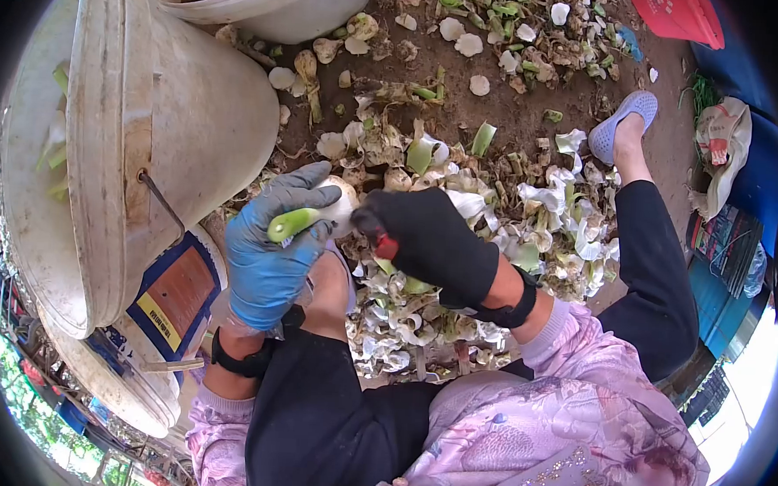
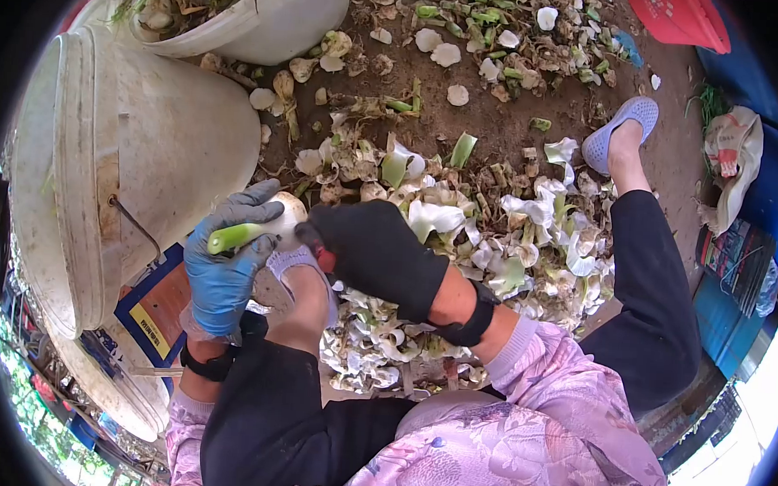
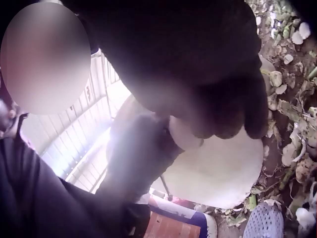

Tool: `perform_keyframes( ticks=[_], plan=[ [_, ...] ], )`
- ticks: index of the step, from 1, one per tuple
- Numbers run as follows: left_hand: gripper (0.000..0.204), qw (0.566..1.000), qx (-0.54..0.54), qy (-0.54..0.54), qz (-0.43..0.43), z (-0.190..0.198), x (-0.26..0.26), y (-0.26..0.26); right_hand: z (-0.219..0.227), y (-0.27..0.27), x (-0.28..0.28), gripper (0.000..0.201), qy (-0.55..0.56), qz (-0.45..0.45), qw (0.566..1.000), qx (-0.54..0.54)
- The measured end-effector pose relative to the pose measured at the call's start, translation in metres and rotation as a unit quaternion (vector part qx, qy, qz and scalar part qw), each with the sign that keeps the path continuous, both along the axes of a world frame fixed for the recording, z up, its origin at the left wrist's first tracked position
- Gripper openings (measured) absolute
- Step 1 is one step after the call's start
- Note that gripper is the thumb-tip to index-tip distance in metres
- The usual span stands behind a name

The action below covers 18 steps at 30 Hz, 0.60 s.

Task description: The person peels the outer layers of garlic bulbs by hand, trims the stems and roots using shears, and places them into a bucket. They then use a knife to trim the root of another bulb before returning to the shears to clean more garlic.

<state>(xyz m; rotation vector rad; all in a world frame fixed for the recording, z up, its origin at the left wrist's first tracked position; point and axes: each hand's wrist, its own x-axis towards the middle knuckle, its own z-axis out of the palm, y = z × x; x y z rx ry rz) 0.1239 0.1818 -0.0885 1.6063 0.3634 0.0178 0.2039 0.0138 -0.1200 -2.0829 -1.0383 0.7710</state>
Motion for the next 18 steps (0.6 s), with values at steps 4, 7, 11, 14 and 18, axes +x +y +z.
perform_keyframes(
  ticks=[4, 7, 11, 14, 18],
  plan=[
    [0.031, 0.996, -0.086, 0.005, 0.008, 0.004, 0.001, 0.0, -0.053, -0.024, 0.02, 0.011, -0.035, -0.189, 0.981, 0.032],
    [0.021, 0.994, -0.106, 0.006, 0.04, 0.011, 0.006, 0.002, -0.065, -0.042, 0.03, 0.015, -0.053, -0.248, 0.962, -0.099],
    [0.027, 0.951, -0.241, -0.173, -0.087, 0.02, 0.0, 0.034, -0.053, -0.021, 0.035, 0.024, 0.01, -0.204, 0.978, 0.029],
    [0.077, 0.75, -0.619, -0.232, -0.004, 0.065, -0.001, 0.039, -0.052, 0.003, 0.051, 0.028, 0.077, -0.205, 0.976, 0.007],
    [0.092, 0.774, -0.611, -0.138, -0.096, 0.039, 0.014, 0.033, -0.091, 0.041, 0.103, 0.039, -0.112, -0.263, 0.958, 0.019]
  ],
)
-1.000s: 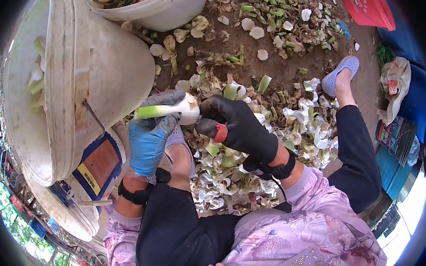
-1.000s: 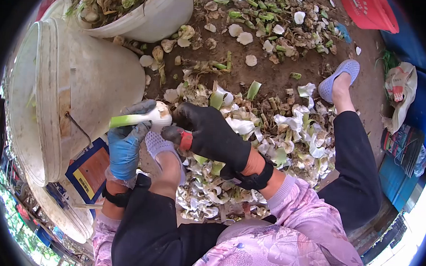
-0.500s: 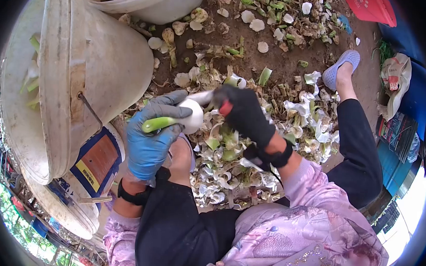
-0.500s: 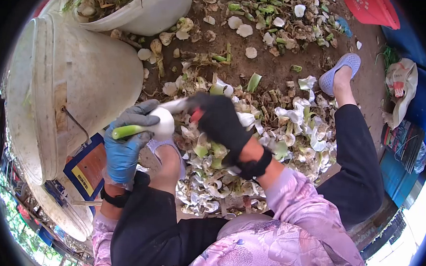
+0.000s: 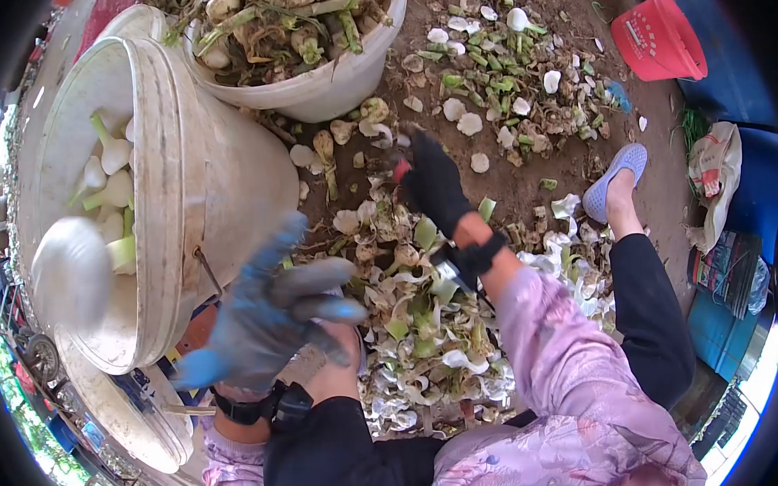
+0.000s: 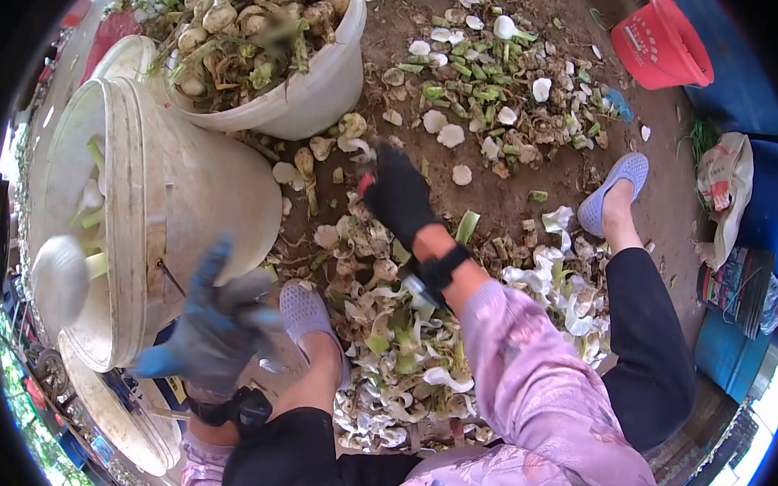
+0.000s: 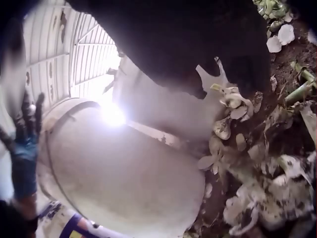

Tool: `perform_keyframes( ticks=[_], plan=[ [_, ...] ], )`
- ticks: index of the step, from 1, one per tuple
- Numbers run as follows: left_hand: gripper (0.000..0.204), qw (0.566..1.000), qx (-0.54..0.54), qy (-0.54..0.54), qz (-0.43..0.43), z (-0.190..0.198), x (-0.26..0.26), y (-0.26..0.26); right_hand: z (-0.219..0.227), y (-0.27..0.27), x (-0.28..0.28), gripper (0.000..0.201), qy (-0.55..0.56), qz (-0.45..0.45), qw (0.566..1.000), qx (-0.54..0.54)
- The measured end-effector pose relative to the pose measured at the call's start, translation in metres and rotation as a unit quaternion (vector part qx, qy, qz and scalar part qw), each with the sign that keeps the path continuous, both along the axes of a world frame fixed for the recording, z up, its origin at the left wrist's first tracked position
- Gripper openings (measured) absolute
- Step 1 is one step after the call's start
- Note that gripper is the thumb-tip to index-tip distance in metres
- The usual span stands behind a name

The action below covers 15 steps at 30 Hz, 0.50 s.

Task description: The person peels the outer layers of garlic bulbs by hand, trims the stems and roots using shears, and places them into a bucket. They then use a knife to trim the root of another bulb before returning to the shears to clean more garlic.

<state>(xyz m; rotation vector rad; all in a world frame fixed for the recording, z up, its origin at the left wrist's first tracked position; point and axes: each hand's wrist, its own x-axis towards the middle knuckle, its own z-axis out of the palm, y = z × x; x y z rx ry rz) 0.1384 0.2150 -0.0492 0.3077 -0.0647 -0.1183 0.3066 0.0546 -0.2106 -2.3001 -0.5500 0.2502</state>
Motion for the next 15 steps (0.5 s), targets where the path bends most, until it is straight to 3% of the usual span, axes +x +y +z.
perform_keyframes(
  ticks=[2, 3, 5, 6, 7, 9, 10, 11, 12, 13, 15],
  plan=[
    [0.083, 0.983, 0.154, 0.055, -0.078, -0.018, 0.0, -0.001, -0.018, 0.019, 0.026, 0.042, -0.064, -0.022, 0.996, -0.061],
    [0.083, 0.984, 0.155, 0.055, -0.075, -0.019, 0.001, -0.001, -0.021, 0.03, 0.037, 0.042, -0.038, -0.036, 0.996, -0.074],
    [0.083, 0.896, 0.415, 0.128, -0.091, -0.02, 0.003, -0.004, -0.032, 0.042, 0.052, 0.041, -0.014, -0.049, 0.995, -0.086],
    [0.07, 0.872, 0.459, 0.129, -0.112, -0.022, 0.007, 0.0, -0.039, 0.044, 0.056, 0.037, -0.014, -0.03, 0.997, -0.065],
    [0.07, 0.872, 0.458, 0.131, -0.111, -0.027, 0.01, 0.0, -0.041, 0.046, 0.059, 0.033, -0.013, -0.011, 0.999, -0.044],
    [0.062, 0.801, 0.563, 0.194, -0.067, -0.043, 0.013, -0.004, -0.044, 0.042, 0.063, 0.025, -0.039, 0.018, 0.999, -0.017],
    [0.062, 0.803, 0.558, 0.201, -0.063, -0.048, 0.015, -0.009, -0.039, 0.039, 0.054, 0.022, 0.155, 0.0, 0.985, 0.077],
    [0.06, 0.75, 0.621, 0.228, 0.012, -0.053, 0.018, -0.016, -0.029, 0.035, 0.041, 0.021, 0.344, -0.02, 0.925, 0.164],
    [0.058, 0.686, 0.676, 0.254, 0.087, -0.058, 0.021, -0.02, -0.005, 0.028, 0.024, 0.021, 0.388, 0.01, 0.898, 0.205],
    [0.058, 0.686, 0.672, 0.266, 0.088, -0.063, 0.023, -0.022, 0.025, 0.021, 0.001, 0.023, 0.434, 0.035, 0.866, 0.245],
    [0.059, 0.618, 0.754, 0.131, 0.177, -0.073, 0.022, -0.027, 0.058, 0.009, -0.034, 0.026, 0.468, 0.067, 0.842, 0.26]
  ],
)
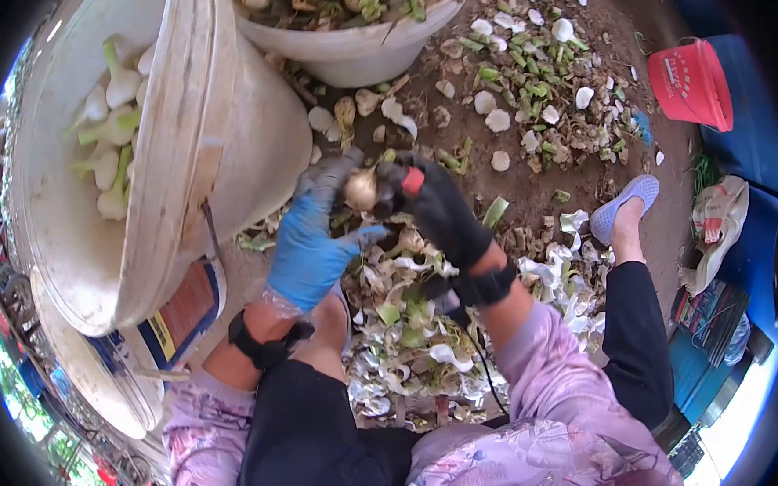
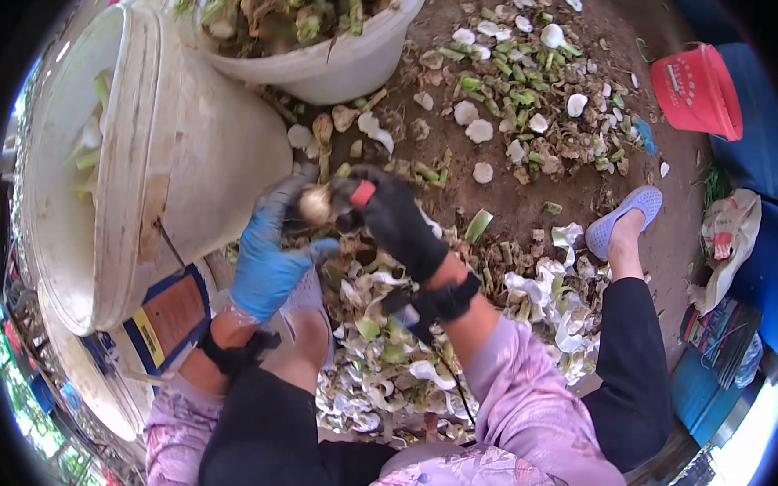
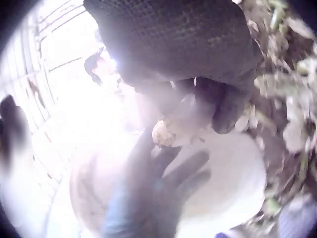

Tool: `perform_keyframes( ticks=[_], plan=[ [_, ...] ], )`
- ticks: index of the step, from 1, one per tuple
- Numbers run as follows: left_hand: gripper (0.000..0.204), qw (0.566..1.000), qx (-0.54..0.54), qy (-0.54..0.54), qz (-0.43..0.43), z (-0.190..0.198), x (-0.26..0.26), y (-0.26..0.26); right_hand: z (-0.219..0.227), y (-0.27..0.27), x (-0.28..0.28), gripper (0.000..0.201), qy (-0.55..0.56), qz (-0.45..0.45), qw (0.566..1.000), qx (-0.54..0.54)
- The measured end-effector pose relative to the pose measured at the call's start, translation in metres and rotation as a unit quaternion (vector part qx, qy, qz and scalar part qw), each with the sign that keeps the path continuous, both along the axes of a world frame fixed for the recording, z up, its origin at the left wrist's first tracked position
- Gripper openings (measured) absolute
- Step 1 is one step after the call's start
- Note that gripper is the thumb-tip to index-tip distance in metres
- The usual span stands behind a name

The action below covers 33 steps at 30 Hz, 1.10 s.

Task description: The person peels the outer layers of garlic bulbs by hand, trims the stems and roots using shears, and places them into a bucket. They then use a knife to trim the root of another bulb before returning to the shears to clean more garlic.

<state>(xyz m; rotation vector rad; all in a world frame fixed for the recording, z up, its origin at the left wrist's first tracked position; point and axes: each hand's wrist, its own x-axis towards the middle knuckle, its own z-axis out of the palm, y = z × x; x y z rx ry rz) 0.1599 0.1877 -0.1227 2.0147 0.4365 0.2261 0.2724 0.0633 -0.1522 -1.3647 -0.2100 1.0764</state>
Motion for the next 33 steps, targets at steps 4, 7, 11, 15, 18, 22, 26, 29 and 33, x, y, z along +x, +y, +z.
perform_keyframes(
  ticks=[4, 7, 11, 15, 18, 22, 26, 29, 33],
  plan=[
    [0.052, 0.994, -0.107, -0.006, 0.017, 0.002, -0.01, -0.01, 0.031, -0.005, -0.032, 0.023, 0.044, -0.039, 0.998, 0.021],
    [0.049, 0.991, -0.126, -0.027, 0.021, 0.011, -0.016, -0.017, 0.027, -0.009, -0.031, 0.021, -0.015, -0.015, 1.0, 0.008],
    [0.047, 0.922, -0.382, -0.004, 0.058, 0.024, -0.016, -0.008, 0.032, -0.013, -0.029, 0.02, -0.02, 0.003, 0.999, 0.025],
    [0.042, 0.858, -0.512, 0.012, 0.039, 0.019, -0.017, 0.005, 0.029, -0.015, -0.034, 0.018, 0.025, -0.023, 0.997, 0.067],
    [0.039, 0.899, -0.424, -0.053, 0.093, 0.021, -0.015, -0.008, 0.035, -0.006, -0.037, 0.016, 0.011, -0.049, 0.997, 0.063],
    [0.036, 0.938, -0.321, -0.067, 0.114, 0.017, -0.022, -0.001, 0.038, -0.001, -0.041, 0.015, -0.05, -0.032, 0.996, 0.069],
    [0.058, 0.813, -0.572, 0.08, 0.071, 0.022, -0.021, 0.007, 0.043, -0.005, -0.049, 0.016, 0.078, -0.005, 0.991, 0.109],
    [0.046, 0.855, -0.49, 0.077, 0.154, 0.014, -0.025, -0.001, 0.043, -0.004, -0.061, 0.021, -0.146, -0.006, 0.989, -0.008],
    [0.027, 0.835, -0.527, 0.112, 0.112, 0.015, -0.027, 0.001, 0.035, -0.011, -0.055, 0.029, -0.428, 0.011, 0.904, -0.01]
  ],
)
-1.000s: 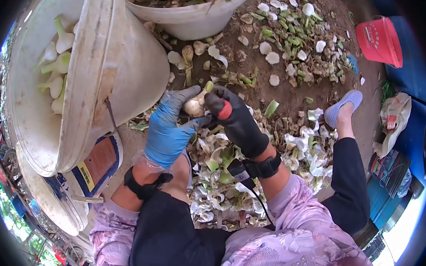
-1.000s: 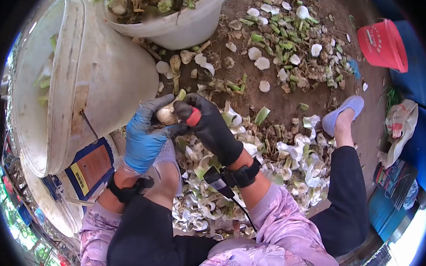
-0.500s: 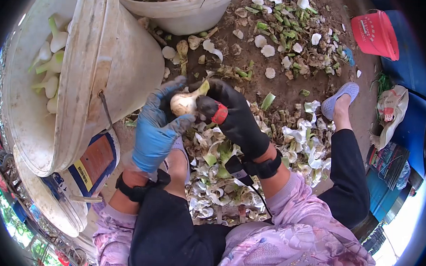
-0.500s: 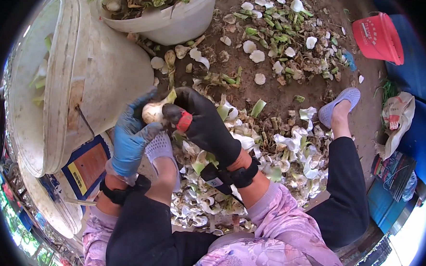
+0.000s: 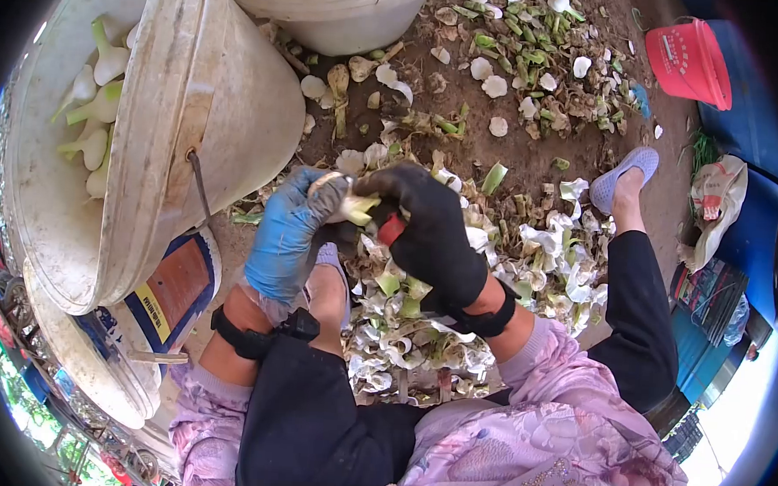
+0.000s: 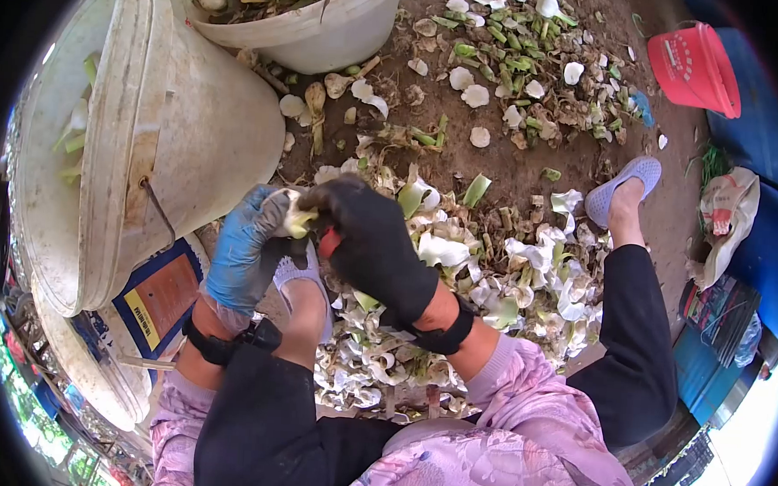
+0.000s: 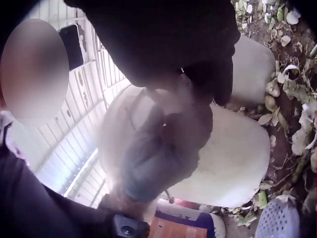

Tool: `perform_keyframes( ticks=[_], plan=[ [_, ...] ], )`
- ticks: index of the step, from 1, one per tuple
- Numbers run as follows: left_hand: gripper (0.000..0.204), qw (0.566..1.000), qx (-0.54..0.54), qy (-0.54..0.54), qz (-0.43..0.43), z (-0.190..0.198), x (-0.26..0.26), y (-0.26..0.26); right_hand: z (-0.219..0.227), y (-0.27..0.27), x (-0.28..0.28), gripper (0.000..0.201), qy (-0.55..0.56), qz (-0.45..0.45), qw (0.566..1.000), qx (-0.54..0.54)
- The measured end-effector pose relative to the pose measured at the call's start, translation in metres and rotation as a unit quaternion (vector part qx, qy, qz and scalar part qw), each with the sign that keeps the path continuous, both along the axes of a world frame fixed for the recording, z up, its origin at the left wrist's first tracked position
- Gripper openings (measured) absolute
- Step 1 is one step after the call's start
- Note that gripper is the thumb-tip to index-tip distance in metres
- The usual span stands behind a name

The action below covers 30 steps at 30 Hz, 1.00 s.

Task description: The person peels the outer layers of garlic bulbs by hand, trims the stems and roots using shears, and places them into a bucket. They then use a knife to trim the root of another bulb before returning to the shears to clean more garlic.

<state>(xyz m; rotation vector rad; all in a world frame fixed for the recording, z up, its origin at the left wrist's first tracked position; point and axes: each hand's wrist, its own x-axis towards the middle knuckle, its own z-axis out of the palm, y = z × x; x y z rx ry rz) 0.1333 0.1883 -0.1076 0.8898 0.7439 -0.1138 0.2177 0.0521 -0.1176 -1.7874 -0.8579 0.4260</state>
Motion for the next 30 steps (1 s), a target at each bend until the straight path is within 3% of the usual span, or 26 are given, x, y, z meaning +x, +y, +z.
perform_keyframes(
  ticks=[3, 11, 13, 14, 16, 18, 19, 21, 22, 24, 26, 30],
  plan=[
    [0.025, 0.999, -0.042, -0.027, -0.013, -0.003, 0.005, 0.0, -0.001, -0.003, 0.0, 0.03, -0.004, -0.039, 0.998, -0.044],
    [0.026, 0.996, -0.053, -0.017, -0.073, -0.001, 0.006, 0.006, -0.017, -0.007, -0.01, 0.027, -0.023, -0.124, 0.992, -0.02],
    [0.029, 0.981, -0.123, -0.041, -0.141, 0.001, 0.003, 0.009, -0.04, -0.016, 0.001, 0.021, -0.038, -0.219, 0.971, -0.091],
    [0.044, 0.988, -0.034, -0.008, -0.151, -0.001, -0.003, 0.002, -0.05, -0.023, 0.015, 0.018, 0.002, -0.261, 0.961, -0.092],
    [0.041, 0.992, -0.055, -0.021, -0.111, 0.003, -0.003, 0.003, -0.058, -0.04, 0.034, 0.016, 0.042, -0.3, 0.949, -0.091],
    [0.039, 0.994, -0.078, -0.031, -0.072, 0.001, -0.008, 0.005, -0.063, -0.051, 0.036, 0.025, -0.101, -0.124, 0.961, -0.227],
    [0.042, 0.995, -0.037, -0.017, -0.087, -0.005, -0.012, 0.009, -0.054, -0.049, 0.034, 0.025, -0.1, -0.124, 0.961, -0.228],
    [0.049, 0.992, 0.046, 0.009, -0.114, -0.014, -0.018, 0.014, -0.019, -0.039, 0.029, 0.028, 0.1, 0.025, 0.987, -0.125],
    [0.054, 0.985, 0.127, -0.005, -0.118, -0.006, -0.011, 0.005, -0.008, -0.032, 0.026, 0.028, 0.101, 0.024, 0.987, -0.124],
    [0.056, 0.976, 0.167, 0.007, -0.14, -0.007, -0.011, 0.004, 0.006, -0.017, 0.021, 0.028, 0.026, 0.147, 0.984, -0.1],
    [0.06, 0.959, 0.22, 0.0, -0.177, -0.008, -0.013, 0.003, 0.009, -0.012, 0.015, 0.027, 0.01, 0.154, 0.981, -0.116],
    [0.054, 0.965, 0.19, -0.066, -0.167, -0.012, -0.016, 0.001, 0.018, -0.016, 0.01, 0.02, 0.0, 0.189, 0.969, -0.16]
  ],
)
